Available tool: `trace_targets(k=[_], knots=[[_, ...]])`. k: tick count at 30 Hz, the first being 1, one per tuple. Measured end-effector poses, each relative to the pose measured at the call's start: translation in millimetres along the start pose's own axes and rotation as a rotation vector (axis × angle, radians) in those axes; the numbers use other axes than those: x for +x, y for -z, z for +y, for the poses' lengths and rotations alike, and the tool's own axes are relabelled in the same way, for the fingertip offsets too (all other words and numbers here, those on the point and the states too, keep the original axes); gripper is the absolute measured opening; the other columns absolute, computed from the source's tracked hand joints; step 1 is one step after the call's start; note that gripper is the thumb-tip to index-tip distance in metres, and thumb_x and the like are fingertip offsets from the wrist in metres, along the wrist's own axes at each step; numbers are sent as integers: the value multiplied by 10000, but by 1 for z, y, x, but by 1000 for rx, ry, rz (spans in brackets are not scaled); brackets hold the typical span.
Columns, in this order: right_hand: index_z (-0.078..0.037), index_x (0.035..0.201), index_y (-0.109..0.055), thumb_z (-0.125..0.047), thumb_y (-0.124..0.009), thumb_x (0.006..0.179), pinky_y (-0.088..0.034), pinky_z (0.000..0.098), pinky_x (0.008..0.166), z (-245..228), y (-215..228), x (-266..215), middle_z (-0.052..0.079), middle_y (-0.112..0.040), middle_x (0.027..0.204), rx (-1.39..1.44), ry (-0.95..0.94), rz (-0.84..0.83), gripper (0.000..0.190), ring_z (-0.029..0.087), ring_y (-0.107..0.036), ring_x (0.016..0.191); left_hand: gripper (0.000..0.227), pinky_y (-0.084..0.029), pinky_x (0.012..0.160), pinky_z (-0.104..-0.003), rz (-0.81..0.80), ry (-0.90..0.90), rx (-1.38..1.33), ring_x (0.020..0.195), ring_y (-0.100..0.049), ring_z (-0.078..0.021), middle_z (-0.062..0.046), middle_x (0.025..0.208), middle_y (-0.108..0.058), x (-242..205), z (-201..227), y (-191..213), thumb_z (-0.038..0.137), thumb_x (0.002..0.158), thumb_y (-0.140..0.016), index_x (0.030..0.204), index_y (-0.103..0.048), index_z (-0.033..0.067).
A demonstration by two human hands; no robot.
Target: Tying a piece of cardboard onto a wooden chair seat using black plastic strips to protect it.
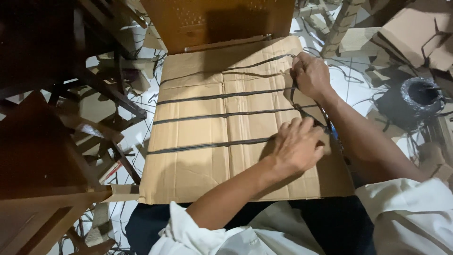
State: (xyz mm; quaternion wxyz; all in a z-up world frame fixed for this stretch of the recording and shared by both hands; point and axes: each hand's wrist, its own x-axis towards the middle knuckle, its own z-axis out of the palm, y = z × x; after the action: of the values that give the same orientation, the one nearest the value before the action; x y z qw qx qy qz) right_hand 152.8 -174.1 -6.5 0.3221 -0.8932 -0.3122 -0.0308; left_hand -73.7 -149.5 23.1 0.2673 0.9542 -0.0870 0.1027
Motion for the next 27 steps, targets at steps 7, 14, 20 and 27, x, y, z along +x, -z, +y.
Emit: trace_targets(k=[7, 14, 20, 27], knots=[[-98, 991, -651, -239, -453, 1092, -495, 587, 835, -18, 16, -8, 241, -681, 881, 75, -6, -77, 263, 536, -653, 941, 228, -447, 804, -466, 12, 98, 112, 986, -576, -324, -107, 1051, -544, 33, 33, -31, 262, 724, -722, 824, -725, 57], [-89, 1020, -663, -171, -546, 1018, -498, 591, 842, -5, 10, 0, 239, -688, 920, 69, 33, -101, 143, 520, -649, 962, 325, -419, 839, -428, -111, 169, 110, 1071, -568, -299, -129, 1135, -602, 41, 40, -36, 299, 715, -763, 926, -765, 51], [-119, 1032, -698, -230, -539, 1014, -493, 571, 869, -13, 21, -4, 218, -697, 947, 98, -18, -161, 195, 503, -655, 975, 176, -359, 823, -424, -32, 134, 167, 1044, -540, -306, -150, 1095, -599, 32, 46, -55, 181, 822, -643, 848, -749, 43], [-118, 1025, -700, -187, -541, 994, -489, 582, 879, -11, 19, 0, 220, -704, 962, 101, -11, -170, 176, 512, -653, 999, 145, -326, 810, -422, 3, 114, 173, 930, -520, -302, -152, 921, -585, 31, 49, -50, 114, 833, -607, 764, -705, 33]])
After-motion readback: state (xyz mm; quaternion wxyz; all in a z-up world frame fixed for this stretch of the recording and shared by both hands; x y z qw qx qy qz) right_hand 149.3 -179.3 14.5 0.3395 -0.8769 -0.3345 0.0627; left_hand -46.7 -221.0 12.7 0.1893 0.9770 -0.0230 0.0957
